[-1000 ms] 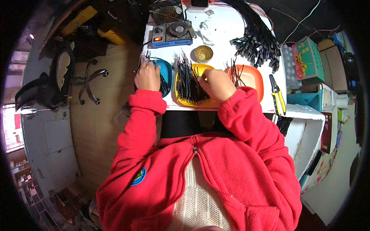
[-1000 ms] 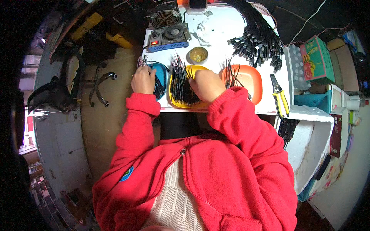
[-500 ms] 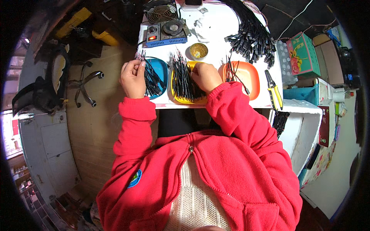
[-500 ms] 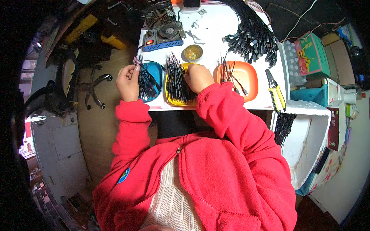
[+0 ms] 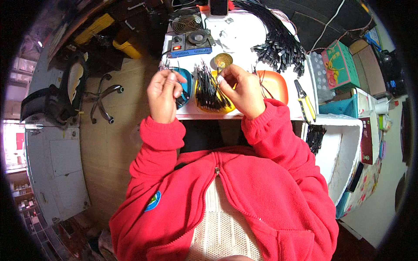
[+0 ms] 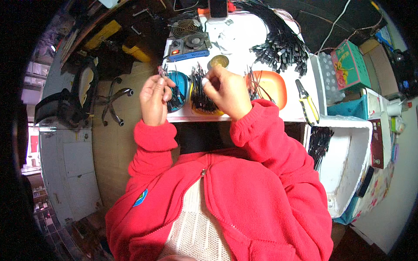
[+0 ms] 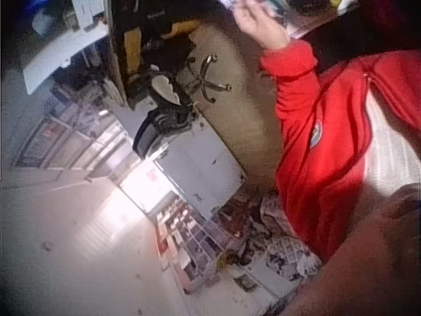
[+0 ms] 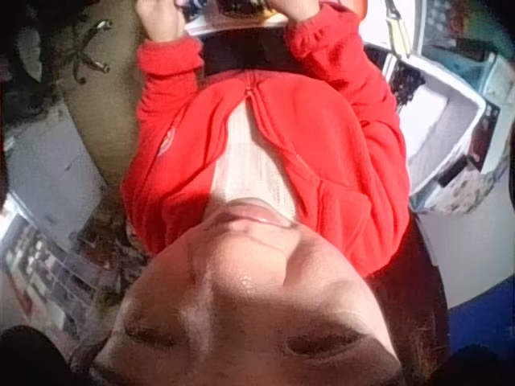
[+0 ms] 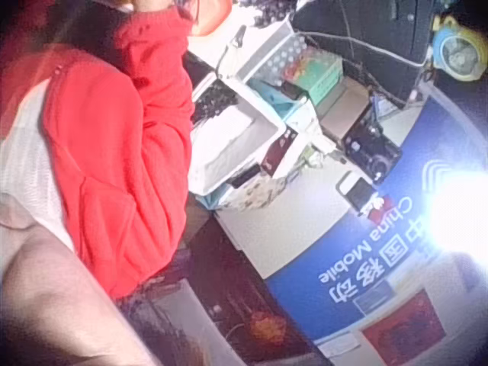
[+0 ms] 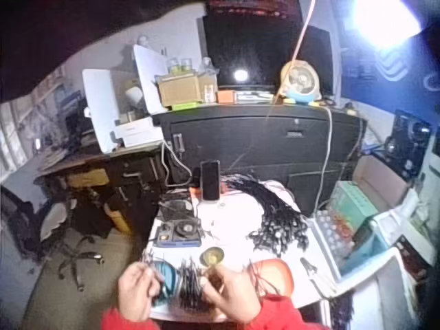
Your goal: The person repeatedly picks small black electronic components from trays and a box, then attaches a small white piece to each one by hand. The finished items are placed into a separate tray on the table.
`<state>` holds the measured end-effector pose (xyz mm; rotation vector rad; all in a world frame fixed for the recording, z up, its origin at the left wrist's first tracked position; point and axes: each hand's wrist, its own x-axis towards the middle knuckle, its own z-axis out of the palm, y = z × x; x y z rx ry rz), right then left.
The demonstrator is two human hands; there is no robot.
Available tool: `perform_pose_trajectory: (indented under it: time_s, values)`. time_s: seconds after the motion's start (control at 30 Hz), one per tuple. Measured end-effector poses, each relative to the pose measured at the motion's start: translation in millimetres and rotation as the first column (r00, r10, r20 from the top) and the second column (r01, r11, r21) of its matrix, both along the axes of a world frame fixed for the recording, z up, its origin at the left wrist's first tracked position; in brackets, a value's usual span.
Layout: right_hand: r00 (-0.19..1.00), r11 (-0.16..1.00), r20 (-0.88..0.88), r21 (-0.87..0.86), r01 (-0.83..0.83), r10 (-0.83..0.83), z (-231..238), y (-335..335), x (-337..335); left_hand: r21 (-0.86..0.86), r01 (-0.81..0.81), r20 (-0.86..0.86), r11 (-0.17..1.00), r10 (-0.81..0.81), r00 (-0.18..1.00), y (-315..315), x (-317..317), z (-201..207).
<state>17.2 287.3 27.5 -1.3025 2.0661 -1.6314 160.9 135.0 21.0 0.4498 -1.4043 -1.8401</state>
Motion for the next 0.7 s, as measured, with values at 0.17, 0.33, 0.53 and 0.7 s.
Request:
perform_pose_trajectory:
  time_s: [0.17, 0.33, 0.53, 0.7]
  values:
    - [0.975, 0.994, 0.196, 0.01, -0.113, 0.109, 20, 29, 24, 0.127, 0.127, 0.014, 0.984, -0.129, 0.991, 54, -7, 13]
    - [0.972, 0.997, 0.229, 0.049, -0.056, 0.043, 22, 45, 31, 0.131, 0.153, 0.068, 0.979, -0.163, 0.984, 86, -11, 19]
    - [0.948, 0.998, 0.313, -0.024, -0.057, 0.061, 19, 56, 34, 0.221, 0.22, 0.031, 0.95, -0.232, 0.972, 103, -14, 22]
    - [0.916, 0.993, 0.381, -0.048, -0.111, 0.121, 22, 77, 20, 0.173, 0.278, 0.07, 0.945, -0.293, 0.954, 109, -13, 22]
